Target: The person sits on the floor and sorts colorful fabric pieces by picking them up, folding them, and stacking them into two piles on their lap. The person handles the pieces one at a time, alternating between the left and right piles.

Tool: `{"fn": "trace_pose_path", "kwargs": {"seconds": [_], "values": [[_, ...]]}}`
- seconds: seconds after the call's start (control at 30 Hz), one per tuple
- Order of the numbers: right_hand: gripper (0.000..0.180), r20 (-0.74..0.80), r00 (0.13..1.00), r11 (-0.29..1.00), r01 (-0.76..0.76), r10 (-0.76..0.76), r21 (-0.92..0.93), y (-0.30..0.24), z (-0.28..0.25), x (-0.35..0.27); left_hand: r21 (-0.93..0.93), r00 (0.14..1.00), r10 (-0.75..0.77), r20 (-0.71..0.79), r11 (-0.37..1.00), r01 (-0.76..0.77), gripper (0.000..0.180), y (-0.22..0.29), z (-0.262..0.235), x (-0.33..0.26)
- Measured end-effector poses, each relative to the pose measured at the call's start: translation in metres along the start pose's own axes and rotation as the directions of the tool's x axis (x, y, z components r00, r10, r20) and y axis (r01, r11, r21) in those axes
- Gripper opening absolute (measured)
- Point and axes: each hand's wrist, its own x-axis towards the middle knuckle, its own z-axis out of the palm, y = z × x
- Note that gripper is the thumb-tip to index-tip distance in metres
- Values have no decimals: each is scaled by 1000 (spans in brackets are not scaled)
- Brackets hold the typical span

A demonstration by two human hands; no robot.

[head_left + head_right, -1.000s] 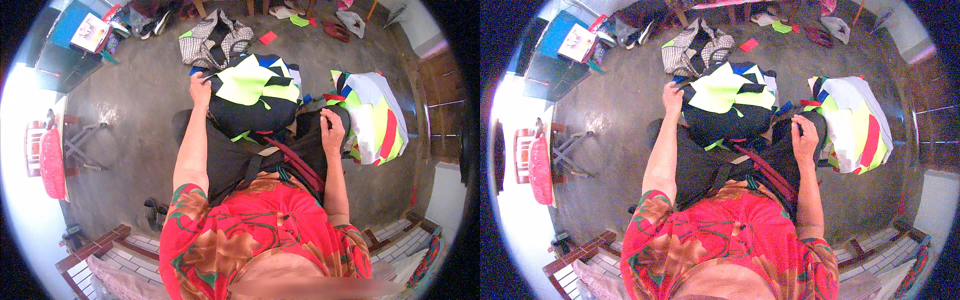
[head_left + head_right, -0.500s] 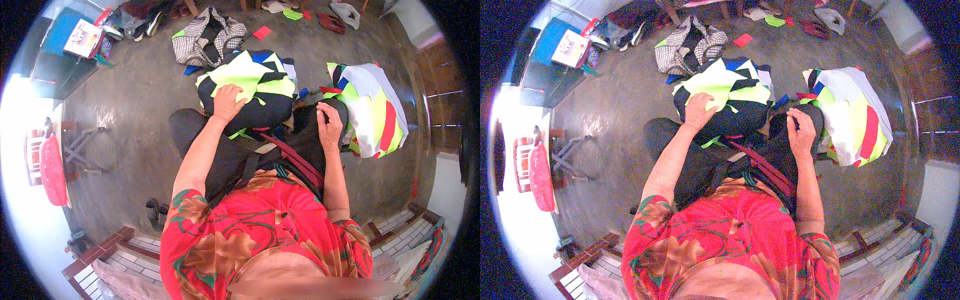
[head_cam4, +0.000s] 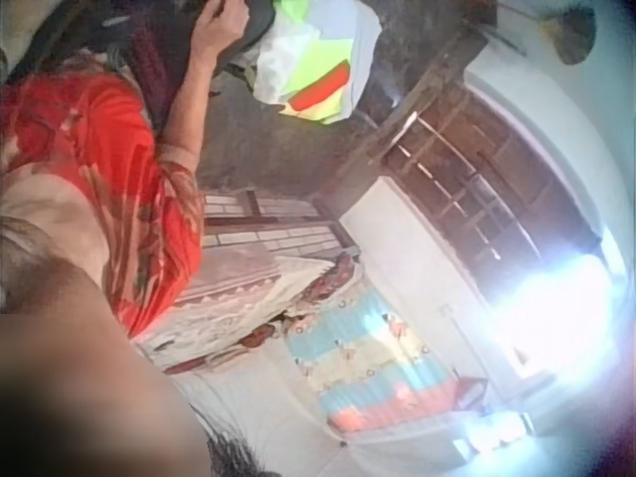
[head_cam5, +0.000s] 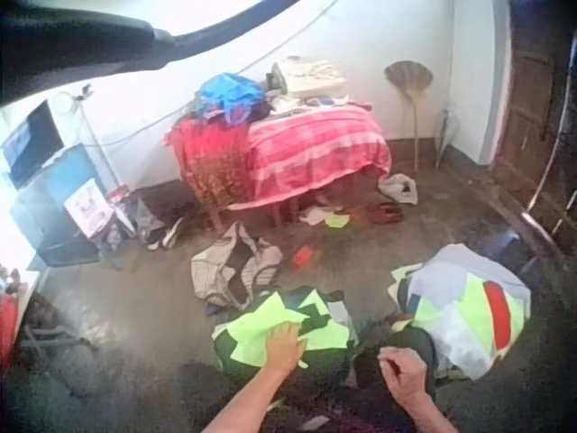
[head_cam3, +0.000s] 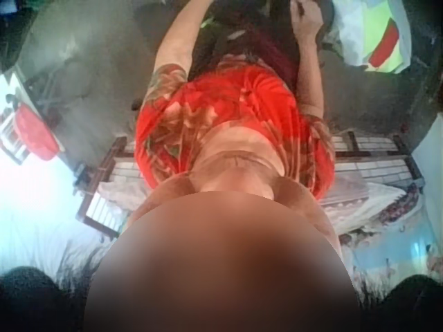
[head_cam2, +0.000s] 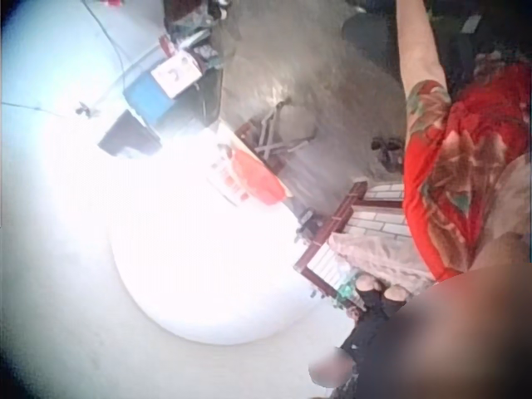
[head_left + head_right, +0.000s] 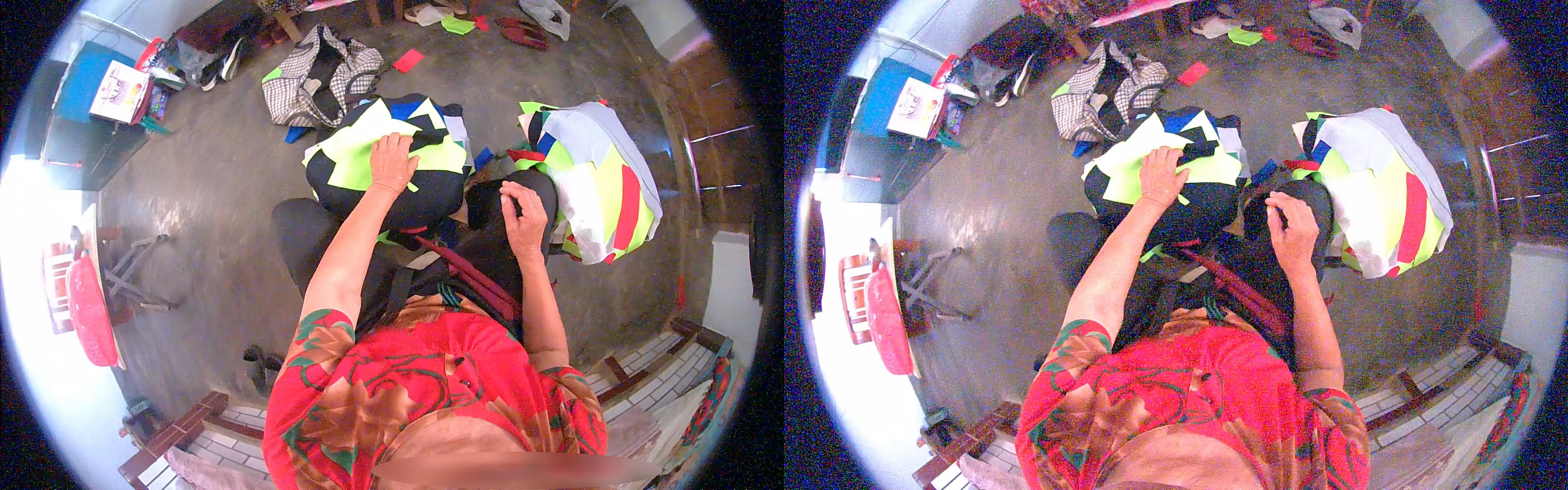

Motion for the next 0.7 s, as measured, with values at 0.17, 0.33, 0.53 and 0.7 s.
{"fn": "trace_pose_path", "kwargs": {"seconds": [0.17,0.33,0.53,0.7], "values": [[12,-18,1000,1000,8,-8,-1,3,1,1,27,993,-60,100,998,57,30,-6,4,9],[12,-17,1000,1000,4,-3,19,3,1,3,-65,983,-71,170,994,83,19,-14,0,14],[13,-29,999,1000,22,-22,11,1,0,4,-266,933,-185,307,925,271,16,-27,-12,20],[13,-27,1000,1000,15,-15,-2,3,0,3,-336,953,-254,166,894,297,13,-21,-25,20]]}}
